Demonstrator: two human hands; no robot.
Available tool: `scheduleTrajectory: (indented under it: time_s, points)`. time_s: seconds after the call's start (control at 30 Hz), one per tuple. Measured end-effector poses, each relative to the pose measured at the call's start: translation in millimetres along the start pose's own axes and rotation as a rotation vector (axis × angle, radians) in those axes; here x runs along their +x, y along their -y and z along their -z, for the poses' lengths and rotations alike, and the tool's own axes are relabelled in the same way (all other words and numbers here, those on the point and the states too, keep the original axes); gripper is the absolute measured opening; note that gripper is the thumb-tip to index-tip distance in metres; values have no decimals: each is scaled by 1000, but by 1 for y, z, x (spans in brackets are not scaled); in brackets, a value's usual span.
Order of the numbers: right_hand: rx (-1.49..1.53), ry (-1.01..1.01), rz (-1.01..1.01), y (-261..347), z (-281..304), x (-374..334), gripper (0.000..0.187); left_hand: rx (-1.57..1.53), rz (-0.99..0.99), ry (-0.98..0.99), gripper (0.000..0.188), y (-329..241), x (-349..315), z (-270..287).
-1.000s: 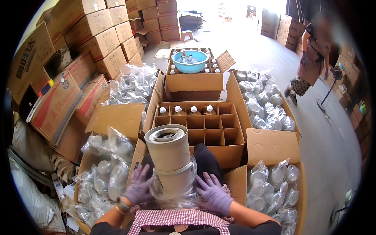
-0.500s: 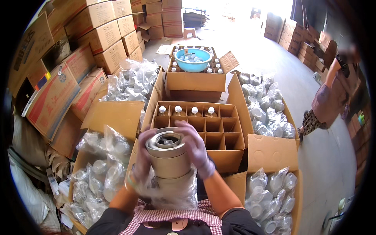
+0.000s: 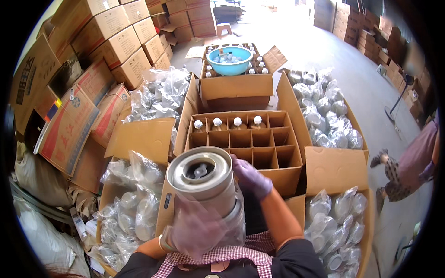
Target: The person assembles a cylindrical metal and plastic component by inserting internal parts into a housing, placing a circular lid on top, and placing the assembled unit into a plastic bag before putting it in a box.
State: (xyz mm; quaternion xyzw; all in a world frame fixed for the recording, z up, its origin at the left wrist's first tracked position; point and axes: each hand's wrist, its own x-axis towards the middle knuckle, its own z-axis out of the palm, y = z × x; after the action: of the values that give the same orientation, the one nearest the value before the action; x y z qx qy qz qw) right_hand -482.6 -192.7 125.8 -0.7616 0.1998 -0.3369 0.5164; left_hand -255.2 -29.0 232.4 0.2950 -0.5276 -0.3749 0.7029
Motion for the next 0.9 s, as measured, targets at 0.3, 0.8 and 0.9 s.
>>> scheduleTrajectory:
  time_s: [0.3, 0.8, 0.9]
  points:
    - [201, -306, 307, 114, -46, 31, 93, 780, -349, 335, 119, -27, 2, 10]
    - [168, -518, 444, 89, -35, 151, 81, 62, 244, 47, 56, 0, 106, 77]
    - [-623, -514, 673, 72, -36, 159, 99, -224, 271, -44, 47, 30, 112, 89]
